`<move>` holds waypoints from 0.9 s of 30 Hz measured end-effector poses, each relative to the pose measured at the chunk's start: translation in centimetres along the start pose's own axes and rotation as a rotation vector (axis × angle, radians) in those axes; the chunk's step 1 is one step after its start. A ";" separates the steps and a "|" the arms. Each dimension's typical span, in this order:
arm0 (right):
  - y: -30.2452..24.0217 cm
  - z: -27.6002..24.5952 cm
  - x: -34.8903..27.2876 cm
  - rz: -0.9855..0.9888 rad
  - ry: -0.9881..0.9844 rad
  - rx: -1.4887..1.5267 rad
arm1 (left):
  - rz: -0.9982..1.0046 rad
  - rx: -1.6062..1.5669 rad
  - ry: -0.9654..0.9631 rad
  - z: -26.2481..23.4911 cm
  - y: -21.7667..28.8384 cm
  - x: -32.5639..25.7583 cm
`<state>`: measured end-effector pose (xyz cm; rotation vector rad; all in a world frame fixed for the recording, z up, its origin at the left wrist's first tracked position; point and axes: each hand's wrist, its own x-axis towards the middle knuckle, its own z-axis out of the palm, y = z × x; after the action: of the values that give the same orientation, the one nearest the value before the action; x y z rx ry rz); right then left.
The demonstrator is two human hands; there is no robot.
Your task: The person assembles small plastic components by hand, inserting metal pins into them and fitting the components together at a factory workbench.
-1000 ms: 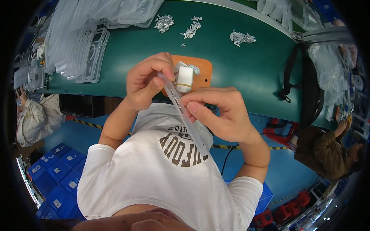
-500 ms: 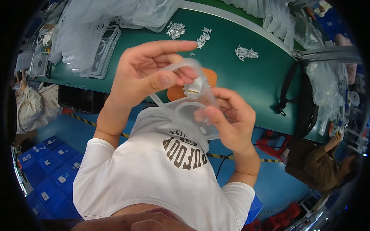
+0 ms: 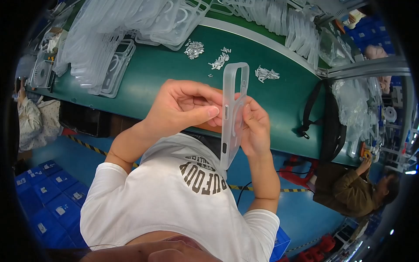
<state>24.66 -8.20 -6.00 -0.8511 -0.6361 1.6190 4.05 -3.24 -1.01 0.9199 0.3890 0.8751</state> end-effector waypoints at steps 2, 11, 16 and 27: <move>-0.1 0.0 0.1 0.006 -0.008 -0.005 | 0.006 -0.005 0.000 0.0 -0.1 0.1; -0.1 0.6 0.5 0.006 -0.086 -0.015 | -0.011 0.031 -0.014 -0.3 0.1 0.2; -1.4 1.4 -0.3 -0.071 0.010 0.013 | -0.020 0.130 0.039 -0.6 0.5 0.5; -3.8 9.6 4.3 -0.541 -0.178 -0.391 | 0.813 1.329 0.327 -1.5 2.1 0.6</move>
<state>18.78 -2.86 1.81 -0.7295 -1.2215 1.0972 2.47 -1.38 -0.14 2.2613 0.9587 1.5373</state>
